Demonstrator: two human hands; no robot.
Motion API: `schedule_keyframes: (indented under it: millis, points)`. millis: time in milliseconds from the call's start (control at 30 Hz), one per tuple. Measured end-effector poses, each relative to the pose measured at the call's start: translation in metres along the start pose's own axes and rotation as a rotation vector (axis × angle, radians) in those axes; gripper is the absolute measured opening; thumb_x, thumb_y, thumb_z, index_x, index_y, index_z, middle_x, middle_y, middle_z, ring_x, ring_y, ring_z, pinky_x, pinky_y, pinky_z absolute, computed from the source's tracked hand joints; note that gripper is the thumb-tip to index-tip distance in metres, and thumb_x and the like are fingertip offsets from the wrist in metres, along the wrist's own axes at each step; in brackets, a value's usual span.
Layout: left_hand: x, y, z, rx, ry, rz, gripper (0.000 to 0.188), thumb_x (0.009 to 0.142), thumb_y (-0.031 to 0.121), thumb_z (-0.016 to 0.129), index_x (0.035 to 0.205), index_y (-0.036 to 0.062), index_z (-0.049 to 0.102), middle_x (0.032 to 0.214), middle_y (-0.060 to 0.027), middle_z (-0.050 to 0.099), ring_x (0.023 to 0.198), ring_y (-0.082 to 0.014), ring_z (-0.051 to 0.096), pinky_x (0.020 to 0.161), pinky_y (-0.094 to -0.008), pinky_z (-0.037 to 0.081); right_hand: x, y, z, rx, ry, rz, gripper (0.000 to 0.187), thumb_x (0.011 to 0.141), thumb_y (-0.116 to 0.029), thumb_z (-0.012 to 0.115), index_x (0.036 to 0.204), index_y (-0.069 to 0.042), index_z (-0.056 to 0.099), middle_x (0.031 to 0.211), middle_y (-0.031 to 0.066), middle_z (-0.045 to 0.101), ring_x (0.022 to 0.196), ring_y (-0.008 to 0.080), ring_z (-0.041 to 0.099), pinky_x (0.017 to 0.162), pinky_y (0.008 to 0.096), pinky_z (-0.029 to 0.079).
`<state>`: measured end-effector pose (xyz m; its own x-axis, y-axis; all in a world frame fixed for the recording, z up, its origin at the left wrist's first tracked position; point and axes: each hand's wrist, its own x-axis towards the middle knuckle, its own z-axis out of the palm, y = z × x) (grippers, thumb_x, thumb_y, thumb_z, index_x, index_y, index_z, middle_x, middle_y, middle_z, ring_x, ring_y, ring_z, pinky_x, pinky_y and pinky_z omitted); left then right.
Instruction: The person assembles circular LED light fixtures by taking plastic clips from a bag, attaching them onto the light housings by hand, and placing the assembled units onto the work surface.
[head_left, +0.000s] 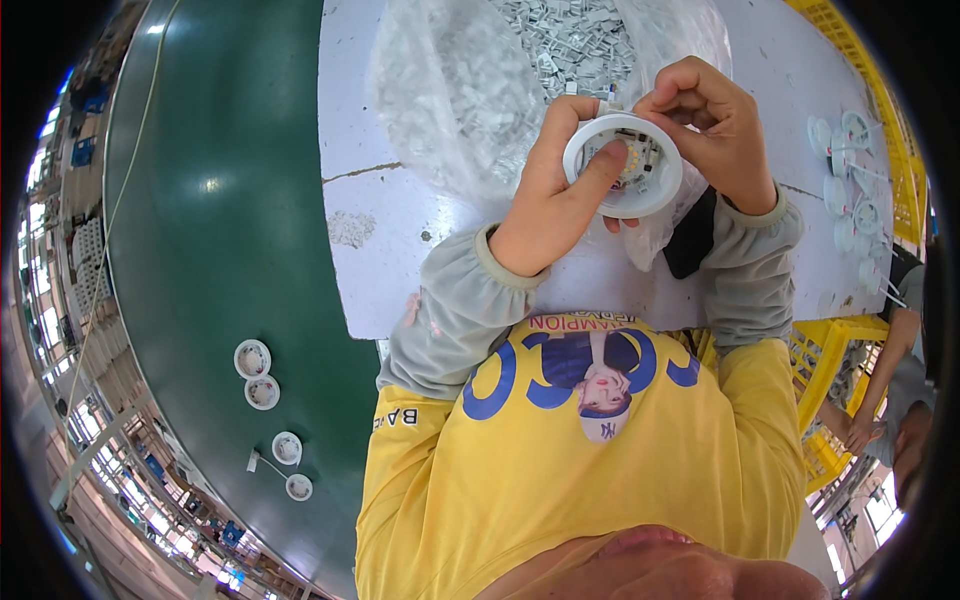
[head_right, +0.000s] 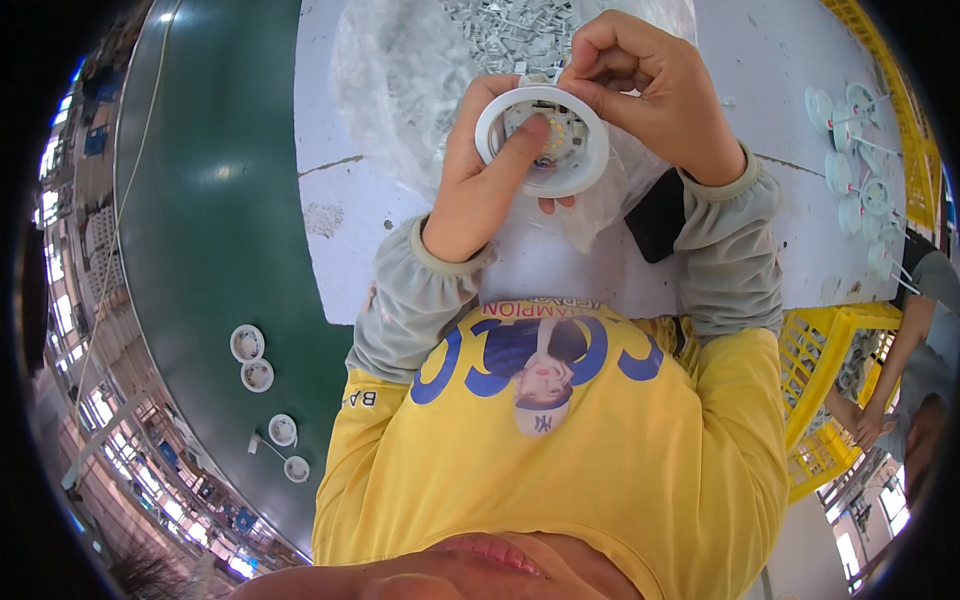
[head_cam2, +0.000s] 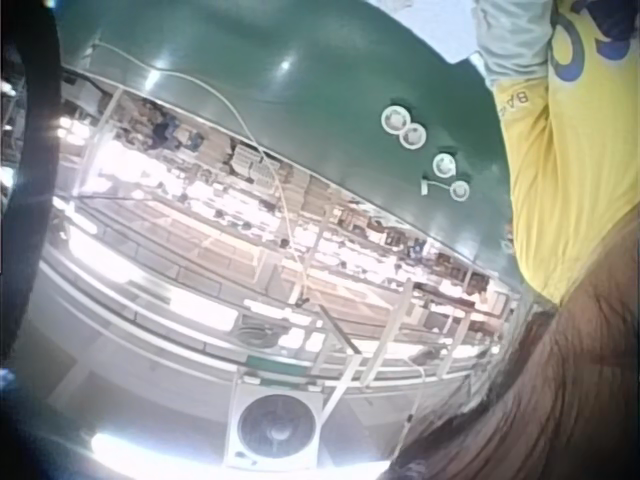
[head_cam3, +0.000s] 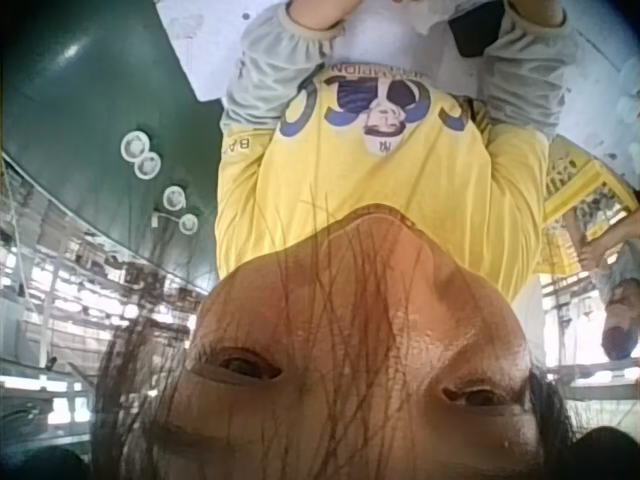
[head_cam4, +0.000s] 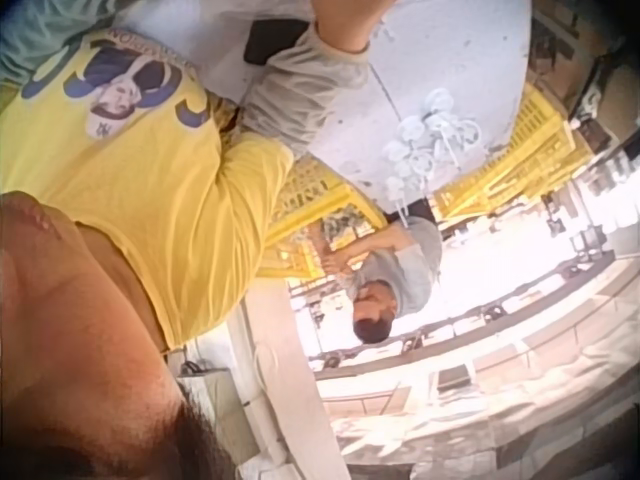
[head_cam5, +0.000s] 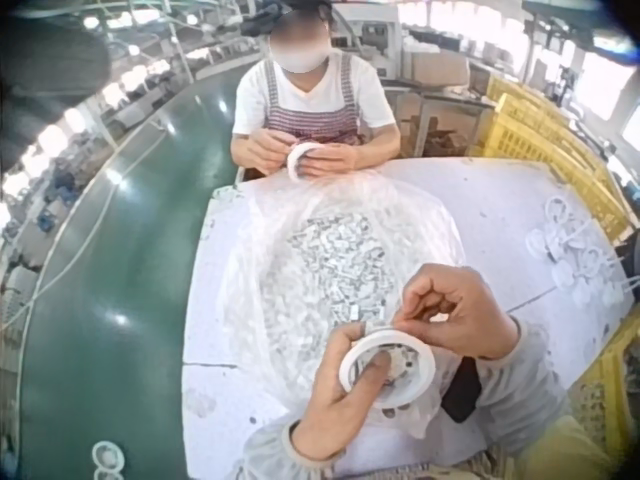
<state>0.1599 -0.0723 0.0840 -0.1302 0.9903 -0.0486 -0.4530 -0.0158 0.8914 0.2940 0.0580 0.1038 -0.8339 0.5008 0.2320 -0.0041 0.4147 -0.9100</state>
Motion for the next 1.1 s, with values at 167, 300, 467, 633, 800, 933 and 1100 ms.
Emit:
schedule_keyframes:
  millis: [167,300,467,633,800,933,1100]
  points:
    - [0.0,0.001,0.002,0.015,-0.016,0.006,0.02,0.088,0.009,0.044,0.106,0.0025,0.035,0.08,-0.0116,0.059,0.055,-0.0166,0.06,0.041,-0.0226,0.044,-0.003,0.002,-0.002,0.074,0.011,0.084,0.015,0.078,0.006,0.057,0.089,0.0,0.049,0.083,0.007,0.061,0.081,0.011,0.06,0.071,0.0213,0.048]
    - [0.0,0.001,0.001,0.001,-0.016,-0.016,0.022,0.089,0.011,0.046,0.106,0.0034,0.035,0.08,-0.0117,0.059,0.055,-0.0175,0.06,0.041,-0.0229,0.044,-0.002,-0.002,-0.002,-0.025,0.006,0.039,0.014,0.079,0.006,0.056,0.089,0.0,0.05,0.084,0.0064,0.059,0.082,0.0112,0.06,0.072,0.0217,0.048]
    - [0.001,0.001,0.002,-0.008,-0.016,-0.015,0.022,0.089,0.012,0.046,0.106,0.0038,0.035,0.08,-0.0122,0.059,0.055,-0.0182,0.06,0.04,-0.023,0.044,-0.002,-0.001,-0.002,0.032,-0.004,-0.016,0.015,0.079,0.007,0.056,0.091,0.001,0.05,0.086,0.0056,0.057,0.082,0.0106,0.058,0.075,0.0221,0.047]
    - [0.0,0.001,0.004,0.021,-0.031,0.001,0.021,0.089,0.012,0.045,0.106,0.0038,0.036,0.079,-0.0125,0.059,0.054,-0.0186,0.06,0.04,-0.0228,0.044,-0.006,-0.002,-0.008,0.024,-0.045,0.036,0.014,0.08,0.005,0.054,0.093,0.0,0.05,0.089,0.006,0.056,0.083,0.0102,0.057,0.074,0.0215,0.047]
    - [0.0,0.0,0.005,0.022,-0.012,0.025,0.021,0.089,0.014,0.045,0.105,0.004,0.035,0.078,-0.0133,0.059,0.054,-0.0189,0.06,0.04,-0.0224,0.044,-0.004,-0.009,-0.006,0.145,-0.092,0.083,0.013,0.085,-0.004,0.05,0.097,0.001,0.049,0.092,0.007,0.056,0.085,0.0103,0.056,0.075,0.0217,0.044]
    - [-0.001,-0.001,0.005,0.034,-0.001,0.042,0.022,0.089,0.015,0.045,0.105,0.0041,0.035,0.079,-0.0138,0.059,0.054,-0.0186,0.06,0.04,-0.0221,0.044,0.0,-0.005,-0.003,0.265,-0.159,0.029,0.024,0.085,-0.016,0.052,0.101,0.002,0.05,0.087,0.0056,0.055,0.083,0.0102,0.055,0.074,0.0219,0.044]
    - [-0.002,-0.001,0.01,0.031,0.029,0.031,0.026,0.089,0.015,0.046,0.109,0.0033,0.035,0.077,-0.0093,0.057,0.054,-0.0147,0.057,0.04,-0.0221,0.043,-0.002,-0.012,-0.004,0.277,-0.269,0.043,0.026,0.082,-0.018,0.054,0.097,0.004,0.051,0.086,0.0075,0.055,0.078,0.0114,0.053,0.069,0.0238,0.042]
